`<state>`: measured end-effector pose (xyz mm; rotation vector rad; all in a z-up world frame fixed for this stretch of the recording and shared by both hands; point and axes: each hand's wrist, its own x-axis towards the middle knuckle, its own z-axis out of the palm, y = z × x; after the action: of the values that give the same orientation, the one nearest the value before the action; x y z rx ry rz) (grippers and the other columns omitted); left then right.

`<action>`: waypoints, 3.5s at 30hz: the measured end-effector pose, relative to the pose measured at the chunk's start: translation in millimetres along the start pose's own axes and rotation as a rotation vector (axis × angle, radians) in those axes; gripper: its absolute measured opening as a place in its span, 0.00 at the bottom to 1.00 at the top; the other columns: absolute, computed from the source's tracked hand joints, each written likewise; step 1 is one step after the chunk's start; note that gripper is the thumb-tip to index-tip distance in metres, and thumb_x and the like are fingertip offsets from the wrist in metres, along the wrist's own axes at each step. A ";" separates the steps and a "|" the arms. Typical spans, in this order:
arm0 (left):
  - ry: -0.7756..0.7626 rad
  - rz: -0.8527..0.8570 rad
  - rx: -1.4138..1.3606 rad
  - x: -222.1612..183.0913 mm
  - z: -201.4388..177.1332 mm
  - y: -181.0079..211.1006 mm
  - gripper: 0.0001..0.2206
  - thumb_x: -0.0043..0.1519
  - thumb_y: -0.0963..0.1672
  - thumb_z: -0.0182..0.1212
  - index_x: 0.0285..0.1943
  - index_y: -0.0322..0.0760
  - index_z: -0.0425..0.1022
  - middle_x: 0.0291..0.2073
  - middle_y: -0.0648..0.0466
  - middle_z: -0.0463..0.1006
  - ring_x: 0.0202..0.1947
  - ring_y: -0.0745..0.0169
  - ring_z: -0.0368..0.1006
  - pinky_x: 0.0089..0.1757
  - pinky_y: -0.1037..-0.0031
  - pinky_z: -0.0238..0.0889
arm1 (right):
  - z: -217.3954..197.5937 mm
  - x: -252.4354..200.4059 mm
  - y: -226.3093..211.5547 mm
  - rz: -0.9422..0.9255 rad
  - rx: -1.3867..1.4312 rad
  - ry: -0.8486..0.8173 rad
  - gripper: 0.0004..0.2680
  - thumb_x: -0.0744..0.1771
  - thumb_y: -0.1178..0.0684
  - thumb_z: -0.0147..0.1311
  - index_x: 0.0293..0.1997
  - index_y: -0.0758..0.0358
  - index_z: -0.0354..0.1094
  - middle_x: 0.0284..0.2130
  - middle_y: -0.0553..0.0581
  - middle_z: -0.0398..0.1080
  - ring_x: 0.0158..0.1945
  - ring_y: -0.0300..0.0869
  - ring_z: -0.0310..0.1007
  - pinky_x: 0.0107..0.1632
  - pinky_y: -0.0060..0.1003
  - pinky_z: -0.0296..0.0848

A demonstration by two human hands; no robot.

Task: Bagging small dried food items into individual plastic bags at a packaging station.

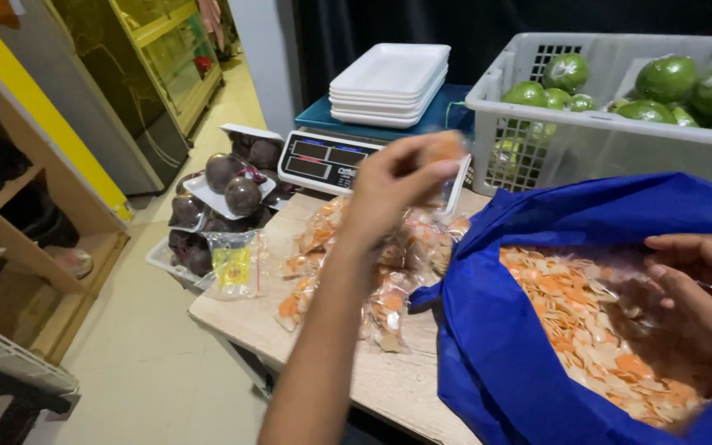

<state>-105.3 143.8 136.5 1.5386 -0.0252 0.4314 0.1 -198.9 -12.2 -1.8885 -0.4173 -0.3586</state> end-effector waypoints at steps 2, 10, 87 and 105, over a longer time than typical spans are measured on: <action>0.064 0.095 0.067 10.4 -45.3 -31.5 0.20 0.51 0.44 0.70 0.54 0.40 0.79 0.45 0.52 0.84 0.44 0.63 0.79 0.44 0.75 0.76 | 3.6 -1.8 -4.8 0.044 0.028 0.007 0.12 0.70 0.64 0.52 0.61 0.68 0.68 0.45 0.63 0.71 0.44 0.45 0.70 0.40 0.36 0.66; 0.248 -0.195 0.277 -25.1 -141.1 -53.8 0.13 0.57 0.38 0.68 0.51 0.35 0.81 0.36 0.52 0.82 0.34 0.64 0.77 0.39 0.76 0.73 | 9.4 -5.8 -11.5 0.128 -0.031 0.008 0.12 0.71 0.63 0.50 0.63 0.69 0.67 0.47 0.65 0.71 0.44 0.51 0.72 0.44 0.43 0.67; -0.447 -0.065 0.048 5.4 166.4 -144.8 0.06 0.46 0.37 0.72 0.31 0.35 0.81 0.21 0.53 0.79 0.22 0.72 0.73 0.25 0.83 0.66 | -10.9 -3.8 -61.3 0.229 0.311 -0.142 0.05 0.61 0.64 0.61 0.37 0.70 0.77 0.24 0.61 0.77 0.30 0.40 0.76 0.32 0.32 0.78; -0.315 0.543 0.260 1.9 159.9 -128.6 0.08 0.50 0.43 0.69 0.33 0.42 0.73 0.26 0.50 0.76 0.29 0.52 0.75 0.33 0.71 0.67 | -15.5 2.2 -41.7 0.144 0.018 -0.128 0.03 0.63 0.62 0.58 0.29 0.64 0.78 0.18 0.57 0.75 0.23 0.40 0.72 0.28 0.33 0.72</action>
<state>-26.6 -6.9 21.4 1.8400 -0.6670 0.6316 -17.5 -199.7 28.7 -1.9173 -0.3657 -0.1375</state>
